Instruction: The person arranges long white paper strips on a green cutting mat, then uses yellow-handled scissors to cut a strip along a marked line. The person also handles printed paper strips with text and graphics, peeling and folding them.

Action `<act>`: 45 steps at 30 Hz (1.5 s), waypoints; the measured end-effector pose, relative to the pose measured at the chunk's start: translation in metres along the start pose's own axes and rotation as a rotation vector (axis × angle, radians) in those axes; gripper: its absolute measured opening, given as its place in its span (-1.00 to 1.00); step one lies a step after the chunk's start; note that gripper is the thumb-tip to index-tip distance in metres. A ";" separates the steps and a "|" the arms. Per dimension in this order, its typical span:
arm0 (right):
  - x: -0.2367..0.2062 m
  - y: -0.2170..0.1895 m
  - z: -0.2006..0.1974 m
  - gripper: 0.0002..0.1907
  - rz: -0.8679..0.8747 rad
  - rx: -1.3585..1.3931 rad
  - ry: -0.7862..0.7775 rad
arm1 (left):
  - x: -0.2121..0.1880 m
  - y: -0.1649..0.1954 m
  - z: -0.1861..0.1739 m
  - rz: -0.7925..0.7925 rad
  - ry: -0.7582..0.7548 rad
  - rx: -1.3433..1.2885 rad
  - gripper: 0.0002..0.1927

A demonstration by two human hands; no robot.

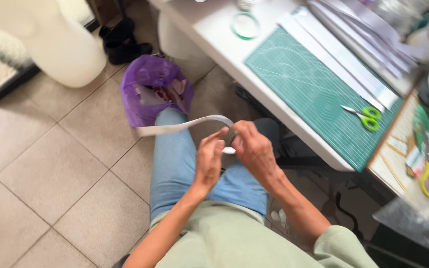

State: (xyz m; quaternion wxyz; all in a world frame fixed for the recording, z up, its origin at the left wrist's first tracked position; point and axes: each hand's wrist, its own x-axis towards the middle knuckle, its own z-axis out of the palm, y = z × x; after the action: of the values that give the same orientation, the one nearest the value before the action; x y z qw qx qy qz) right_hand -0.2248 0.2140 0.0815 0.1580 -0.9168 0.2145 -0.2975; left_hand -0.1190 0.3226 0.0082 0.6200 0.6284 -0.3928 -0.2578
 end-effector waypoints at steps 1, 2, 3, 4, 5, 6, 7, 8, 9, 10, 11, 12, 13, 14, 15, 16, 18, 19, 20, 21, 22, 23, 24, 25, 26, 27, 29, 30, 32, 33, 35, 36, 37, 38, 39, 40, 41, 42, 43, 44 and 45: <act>-0.011 -0.001 -0.014 -0.56 -0.036 0.024 0.004 | -0.002 0.012 0.003 0.020 -0.003 -0.047 -0.48; -0.022 -0.002 -0.024 -0.51 -0.077 0.056 0.006 | -0.005 0.023 0.005 -0.024 -0.021 -0.191 -0.46; -0.034 -0.008 -0.037 -0.46 -0.087 0.079 0.029 | -0.011 0.039 0.004 -0.070 -0.036 -0.332 -0.43; -0.046 -0.007 -0.045 -0.41 -0.099 0.099 0.053 | -0.012 0.051 0.006 -0.115 -0.050 -0.476 -0.40; -0.058 -0.007 -0.053 -0.35 -0.110 0.123 0.072 | -0.013 0.065 0.009 -0.186 -0.051 -0.493 -0.41; -0.070 -0.006 -0.058 -0.33 -0.052 0.203 0.094 | -0.012 0.078 0.013 -0.260 -0.051 -0.511 -0.41; -0.080 -0.004 -0.062 -0.31 0.003 0.277 0.116 | -0.008 0.089 0.021 -0.331 -0.053 -0.534 -0.42; -0.090 -0.002 -0.063 -0.29 0.058 0.353 0.136 | -0.004 0.099 0.029 -0.330 -0.092 -0.543 -0.43; -0.101 0.001 -0.065 -0.24 0.160 0.517 0.126 | 0.000 0.109 0.036 -0.334 -0.132 -0.552 -0.43; -0.111 0.007 -0.067 -0.18 0.259 0.672 0.113 | 0.006 0.117 0.046 -0.335 -0.173 -0.569 -0.43; -0.116 0.014 -0.067 -0.13 0.353 0.829 0.099 | 0.014 0.124 0.055 -0.298 -0.235 -0.602 -0.44; -0.121 0.025 -0.068 -0.11 0.392 0.989 0.077 | 0.023 0.130 0.064 -0.263 -0.296 -0.633 -0.45; -0.126 0.036 -0.074 -0.09 0.438 1.148 0.049 | 0.031 0.136 0.071 -0.234 -0.354 -0.665 -0.45; -0.129 0.047 -0.079 -0.07 0.484 1.313 0.019 | 0.041 0.140 0.077 -0.173 -0.394 -0.630 -0.45; -0.130 0.059 -0.087 -0.06 0.502 1.335 0.020 | 0.052 0.144 0.082 -0.114 -0.437 -0.592 -0.45; -0.131 0.072 -0.099 -0.05 0.527 1.356 0.027 | 0.065 0.147 0.087 -0.061 -0.487 -0.554 -0.45; -0.127 0.097 -0.125 -0.06 0.607 1.305 0.030 | 0.095 0.149 0.097 -0.044 -0.557 -0.587 -0.48; -0.123 0.110 -0.140 -0.09 0.668 1.234 0.022 | 0.110 0.147 0.104 -0.046 -0.605 -0.614 -0.49; -0.121 0.122 -0.156 -0.11 0.739 1.160 0.011 | 0.125 0.143 0.111 -0.026 -0.640 -0.577 -0.49; -0.116 0.133 -0.169 -0.16 0.791 1.059 -0.005 | 0.141 0.137 0.113 -0.002 -0.672 -0.541 -0.49; -0.108 0.145 -0.180 -0.20 0.836 0.961 -0.028 | 0.160 0.128 0.117 0.028 -0.699 -0.502 -0.49; -0.098 0.158 -0.187 -0.25 0.876 0.866 -0.057 | 0.181 0.117 0.124 0.007 -0.708 -0.442 -0.50; -0.085 0.171 -0.186 -0.28 0.931 0.761 -0.066 | 0.203 0.103 0.129 -0.014 -0.715 -0.377 -0.51; -0.071 0.185 -0.183 -0.31 0.983 0.657 -0.084 | 0.224 0.087 0.135 -0.036 -0.717 -0.311 -0.53; -0.056 0.199 -0.176 -0.34 1.030 0.555 -0.113 | 0.246 0.069 0.139 -0.156 -0.652 -0.283 -0.55; -0.041 0.213 -0.169 -0.38 1.068 0.415 -0.156 | 0.269 0.051 0.145 -0.269 -0.583 -0.251 -0.56; -0.022 0.233 -0.155 -0.47 1.130 0.139 -0.278 | 0.303 0.016 0.149 -0.444 -0.497 -0.198 -0.60; -0.015 0.242 -0.152 -0.52 1.155 0.159 -0.326 | 0.314 0.002 0.148 -0.493 -0.490 -0.180 -0.61; -0.007 0.255 -0.151 -0.60 1.188 0.203 -0.414 | 0.330 -0.021 0.149 -0.604 -0.471 -0.224 -0.62; -0.005 0.259 -0.149 -0.62 1.243 0.236 -0.408 | 0.332 -0.027 0.150 -0.667 -0.457 -0.287 -0.62; -0.003 0.258 -0.144 -0.66 1.353 0.305 -0.382 | 0.336 -0.031 0.145 -0.754 -0.445 -0.318 -0.62; -0.001 0.257 -0.143 -0.67 1.360 0.309 -0.380 | 0.338 -0.030 0.145 -0.779 -0.443 -0.295 -0.61; -0.001 0.243 -0.140 -0.68 1.365 0.313 -0.375 | 0.333 -0.024 0.136 -0.802 -0.442 -0.272 -0.60; 0.001 0.238 -0.142 -0.69 1.367 0.306 -0.359 | 0.334 -0.019 0.135 -0.790 -0.440 -0.300 -0.62; 0.003 0.232 -0.144 -0.71 1.356 0.258 -0.356 | 0.333 -0.015 0.133 -0.772 -0.442 -0.330 -0.64; 0.005 0.225 -0.147 -0.72 1.346 0.214 -0.355 | 0.332 -0.011 0.130 -0.755 -0.444 -0.356 -0.66; 0.007 0.220 -0.149 -0.73 1.340 0.168 -0.349 | 0.332 -0.010 0.129 -0.734 -0.439 -0.363 -0.66; 0.008 0.214 -0.152 -0.73 1.272 0.127 -0.325 | 0.330 -0.009 0.128 -0.718 -0.437 -0.371 -0.67; 0.008 0.210 -0.154 -0.73 1.201 0.087 -0.290 | 0.328 -0.011 0.128 -0.694 -0.441 -0.377 -0.67; 0.009 0.208 -0.153 -0.73 1.129 0.044 -0.242 | 0.325 -0.014 0.127 -0.654 -0.433 -0.374 -0.71; 0.008 0.205 -0.153 -0.73 1.038 -0.023 -0.215 | 0.322 -0.018 0.127 -0.622 -0.425 -0.376 -0.74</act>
State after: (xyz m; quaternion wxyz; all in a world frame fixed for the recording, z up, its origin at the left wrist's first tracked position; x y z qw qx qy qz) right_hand -0.3739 0.0094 0.1182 0.2953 -0.7170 0.6261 -0.0822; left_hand -0.0395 -0.0137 0.0303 0.5218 0.5257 -0.2497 -0.6237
